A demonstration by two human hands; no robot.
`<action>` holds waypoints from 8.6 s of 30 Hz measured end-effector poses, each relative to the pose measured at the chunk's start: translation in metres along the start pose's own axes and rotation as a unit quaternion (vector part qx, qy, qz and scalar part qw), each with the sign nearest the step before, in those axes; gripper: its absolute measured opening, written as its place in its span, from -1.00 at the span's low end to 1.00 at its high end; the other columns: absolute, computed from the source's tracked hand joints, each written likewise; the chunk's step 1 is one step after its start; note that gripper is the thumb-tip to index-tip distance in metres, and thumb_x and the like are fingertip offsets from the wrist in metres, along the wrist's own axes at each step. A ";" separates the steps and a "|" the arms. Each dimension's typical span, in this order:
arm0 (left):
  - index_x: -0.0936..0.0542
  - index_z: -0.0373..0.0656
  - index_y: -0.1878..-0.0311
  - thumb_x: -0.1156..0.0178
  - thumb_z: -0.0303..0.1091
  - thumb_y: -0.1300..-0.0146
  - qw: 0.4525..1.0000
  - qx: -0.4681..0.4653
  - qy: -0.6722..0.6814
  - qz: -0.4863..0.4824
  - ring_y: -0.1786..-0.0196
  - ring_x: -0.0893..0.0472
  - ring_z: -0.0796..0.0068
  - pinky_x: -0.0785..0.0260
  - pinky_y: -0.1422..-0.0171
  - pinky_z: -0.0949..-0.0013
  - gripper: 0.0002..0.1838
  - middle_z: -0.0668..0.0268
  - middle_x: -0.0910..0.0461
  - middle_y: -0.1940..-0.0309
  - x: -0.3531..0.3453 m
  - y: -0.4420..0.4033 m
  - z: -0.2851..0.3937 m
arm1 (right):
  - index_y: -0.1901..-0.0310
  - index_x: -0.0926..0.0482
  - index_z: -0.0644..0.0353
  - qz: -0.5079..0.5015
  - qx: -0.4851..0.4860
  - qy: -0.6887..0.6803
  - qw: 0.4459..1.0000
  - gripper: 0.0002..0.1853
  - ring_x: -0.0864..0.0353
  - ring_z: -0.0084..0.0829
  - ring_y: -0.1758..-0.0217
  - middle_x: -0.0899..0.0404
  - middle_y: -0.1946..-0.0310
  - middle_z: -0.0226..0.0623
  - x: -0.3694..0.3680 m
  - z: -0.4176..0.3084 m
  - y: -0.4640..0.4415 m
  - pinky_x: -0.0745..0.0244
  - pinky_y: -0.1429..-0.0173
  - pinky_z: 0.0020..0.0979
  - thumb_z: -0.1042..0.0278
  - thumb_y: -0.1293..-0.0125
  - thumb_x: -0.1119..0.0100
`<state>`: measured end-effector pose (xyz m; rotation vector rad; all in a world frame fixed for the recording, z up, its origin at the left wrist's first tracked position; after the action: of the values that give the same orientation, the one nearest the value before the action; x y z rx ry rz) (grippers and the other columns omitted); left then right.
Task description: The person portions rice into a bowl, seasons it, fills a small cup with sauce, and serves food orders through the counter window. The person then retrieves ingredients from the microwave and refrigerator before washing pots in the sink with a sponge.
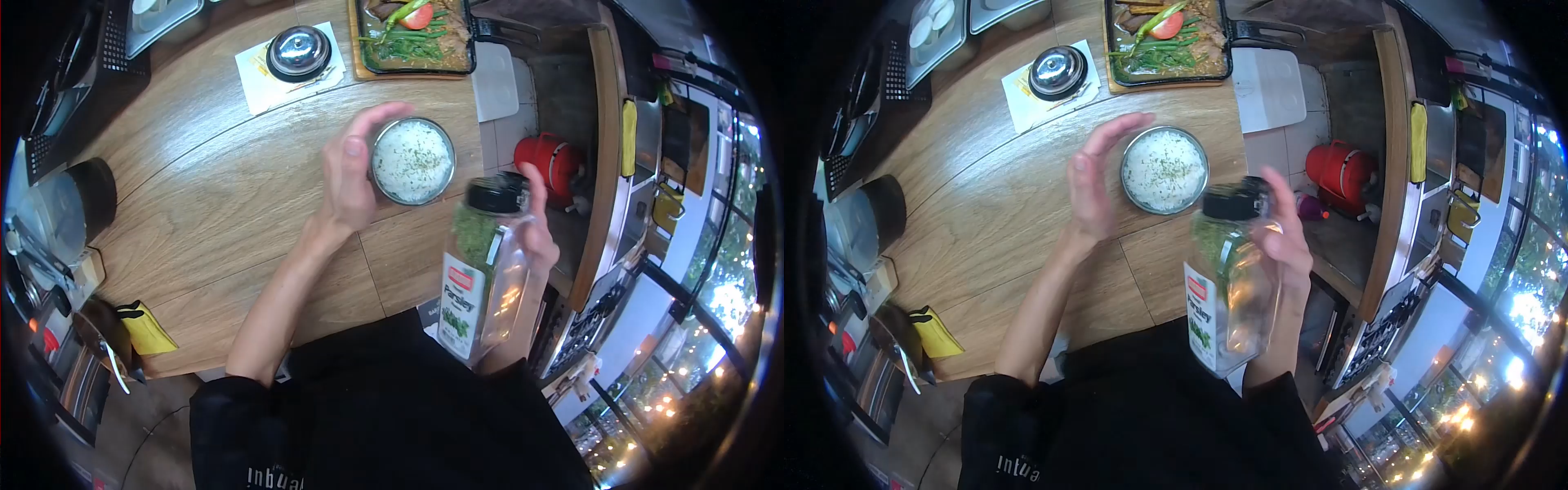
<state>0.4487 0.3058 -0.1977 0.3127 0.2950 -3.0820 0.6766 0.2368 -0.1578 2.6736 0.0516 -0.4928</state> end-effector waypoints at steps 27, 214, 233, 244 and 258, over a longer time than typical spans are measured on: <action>-0.52 -0.27 -0.08 -0.31 0.24 -0.18 0.963 -0.005 -0.266 0.041 -0.17 -0.54 0.03 -0.05 -0.48 -0.24 -0.28 0.07 -0.62 0.02 0.038 0.198 0.173 | -0.32 -0.27 0.40 0.063 0.044 -0.126 0.989 -0.56 -0.47 -0.08 -0.35 -0.42 -0.28 0.11 0.059 0.098 -0.023 -0.37 -0.46 -0.13 0.38 -0.48 0.17; -0.42 -0.25 -0.11 -0.52 -0.53 0.09 0.841 0.027 -0.431 0.326 -0.03 -0.57 -0.02 -0.43 -0.15 0.10 -0.34 0.03 -0.53 0.05 1.454 0.909 0.621 | 0.12 -0.65 0.31 -0.091 0.635 0.405 0.652 -0.73 -0.45 -0.15 -0.35 -0.61 -0.10 -0.11 -1.500 0.496 0.639 -0.26 -0.40 -0.22 0.27 -0.46 -0.05; -0.35 -0.25 -0.16 -0.52 -0.46 0.00 0.910 -0.233 -0.288 -0.184 -0.10 -0.60 0.01 -0.54 -0.14 0.14 -0.32 0.02 -0.47 -0.08 1.209 0.617 0.640 | -0.03 -0.63 0.28 -0.085 0.534 0.066 0.838 -0.44 -0.32 0.25 -0.41 -0.31 -0.33 0.34 -1.180 0.439 0.687 -0.37 -0.39 0.21 -0.02 -0.17 -0.03; -0.25 -0.31 -0.31 -0.36 -0.32 -0.21 0.900 -0.358 -0.246 -0.045 -0.27 -0.47 0.04 -0.45 -0.26 0.11 -0.32 -0.05 -0.28 -0.27 1.222 0.615 0.550 | -0.07 -0.55 0.12 -0.094 0.554 0.044 0.826 -0.45 -0.27 0.31 -0.43 -0.25 -0.38 0.26 -1.200 0.458 0.692 -0.33 -0.39 0.29 -0.15 -0.24 0.01; 0.20 -0.15 -0.61 0.45 0.08 -0.59 0.989 0.060 -0.120 0.068 -0.64 0.20 0.10 0.35 -0.65 0.11 -0.29 0.08 0.17 -0.61 1.250 0.592 0.335 | -0.16 -0.52 0.32 0.008 0.575 0.013 0.818 -0.29 -0.35 0.08 -0.44 -0.49 -0.22 0.10 -1.217 0.487 0.736 -0.24 -0.46 0.22 -0.07 -0.22 0.35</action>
<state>-0.8124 -0.3523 -0.2375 -0.0358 0.0767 -2.9644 -0.5445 -0.5863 0.1443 3.8557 -0.3889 -0.5983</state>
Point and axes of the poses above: each hand's wrist, its own y-axis away from the middle knuckle, its own x-axis out of the back of the hand, z = x × y, the point moved 8 cm from there along -y, towards the middle knuckle
